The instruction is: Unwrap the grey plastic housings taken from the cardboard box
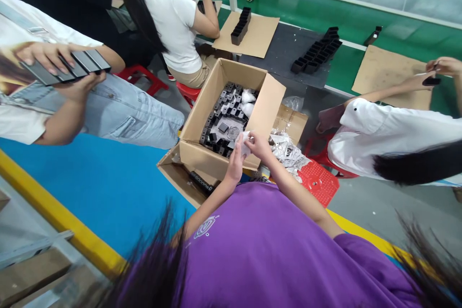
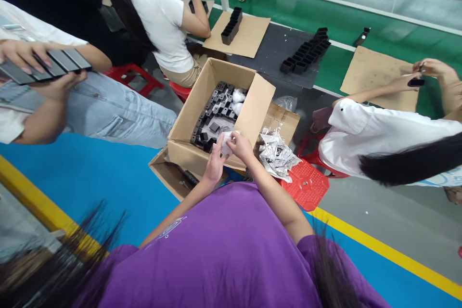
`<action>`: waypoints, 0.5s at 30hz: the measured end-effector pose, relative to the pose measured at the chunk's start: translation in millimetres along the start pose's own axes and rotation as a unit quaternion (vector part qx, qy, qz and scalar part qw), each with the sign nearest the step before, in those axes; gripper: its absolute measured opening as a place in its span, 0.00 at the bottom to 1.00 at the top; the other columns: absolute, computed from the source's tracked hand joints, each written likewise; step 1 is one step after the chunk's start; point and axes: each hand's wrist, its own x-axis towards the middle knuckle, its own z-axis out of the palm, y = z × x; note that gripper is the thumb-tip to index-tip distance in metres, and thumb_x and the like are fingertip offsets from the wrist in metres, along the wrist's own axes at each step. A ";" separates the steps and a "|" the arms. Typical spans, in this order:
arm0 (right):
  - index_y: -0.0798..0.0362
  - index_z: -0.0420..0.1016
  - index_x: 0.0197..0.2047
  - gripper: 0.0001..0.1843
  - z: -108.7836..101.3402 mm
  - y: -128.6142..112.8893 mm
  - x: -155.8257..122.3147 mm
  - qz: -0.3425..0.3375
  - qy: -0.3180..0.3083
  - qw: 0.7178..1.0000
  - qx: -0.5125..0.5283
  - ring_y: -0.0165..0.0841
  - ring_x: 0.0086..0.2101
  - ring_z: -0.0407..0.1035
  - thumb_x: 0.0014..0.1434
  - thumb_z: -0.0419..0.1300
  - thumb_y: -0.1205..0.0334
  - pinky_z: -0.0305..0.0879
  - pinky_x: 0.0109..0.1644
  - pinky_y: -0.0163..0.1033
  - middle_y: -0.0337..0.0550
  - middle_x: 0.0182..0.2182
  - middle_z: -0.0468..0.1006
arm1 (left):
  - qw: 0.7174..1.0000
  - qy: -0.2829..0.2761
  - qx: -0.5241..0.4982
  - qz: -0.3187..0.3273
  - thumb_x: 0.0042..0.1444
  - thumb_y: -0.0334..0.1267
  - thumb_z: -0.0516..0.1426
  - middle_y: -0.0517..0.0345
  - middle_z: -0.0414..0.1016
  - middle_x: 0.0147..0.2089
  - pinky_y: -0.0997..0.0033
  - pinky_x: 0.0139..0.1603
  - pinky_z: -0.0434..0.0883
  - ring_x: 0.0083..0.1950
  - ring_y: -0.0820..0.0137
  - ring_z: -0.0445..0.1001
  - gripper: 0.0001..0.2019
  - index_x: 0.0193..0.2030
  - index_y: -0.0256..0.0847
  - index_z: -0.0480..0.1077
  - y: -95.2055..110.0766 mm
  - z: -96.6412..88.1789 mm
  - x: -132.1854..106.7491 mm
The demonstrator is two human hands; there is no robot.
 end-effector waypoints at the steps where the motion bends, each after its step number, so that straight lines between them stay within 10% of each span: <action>1: 0.47 0.63 0.32 0.06 1.3 0.5 0.9 0.008 0.017 1.000 -0.011 0.36 0.29 0.72 0.58 0.57 0.65 0.62 0.36 0.37 0.35 0.21 0.71 | 1.000 -0.002 0.002 -0.001 0.68 0.61 0.50 0.59 0.56 0.79 0.58 0.77 0.58 0.81 0.60 0.52 0.30 0.72 0.53 0.64 -2.8 1.2 -0.4; 11: 0.50 0.67 0.56 0.23 -10.2 4.8 -6.2 -0.028 -0.065 0.997 -0.024 0.33 0.26 0.71 0.58 0.63 0.56 0.65 0.36 0.34 0.27 0.21 0.69 | 0.999 0.016 -0.010 -0.043 0.68 0.64 0.45 0.58 0.56 0.79 0.54 0.74 0.64 0.80 0.57 0.54 0.32 0.73 0.54 0.63 8.8 2.1 -0.1; 15: 0.52 0.68 0.54 0.17 -2.0 1.4 -3.7 0.015 -0.003 0.996 -0.091 0.39 0.35 0.74 0.61 0.58 0.63 0.65 0.41 0.38 0.40 0.30 0.77 | 0.999 0.002 -0.009 -0.054 0.71 0.59 0.45 0.63 0.51 0.80 0.59 0.76 0.60 0.81 0.61 0.49 0.29 0.72 0.53 0.63 11.5 10.6 -4.6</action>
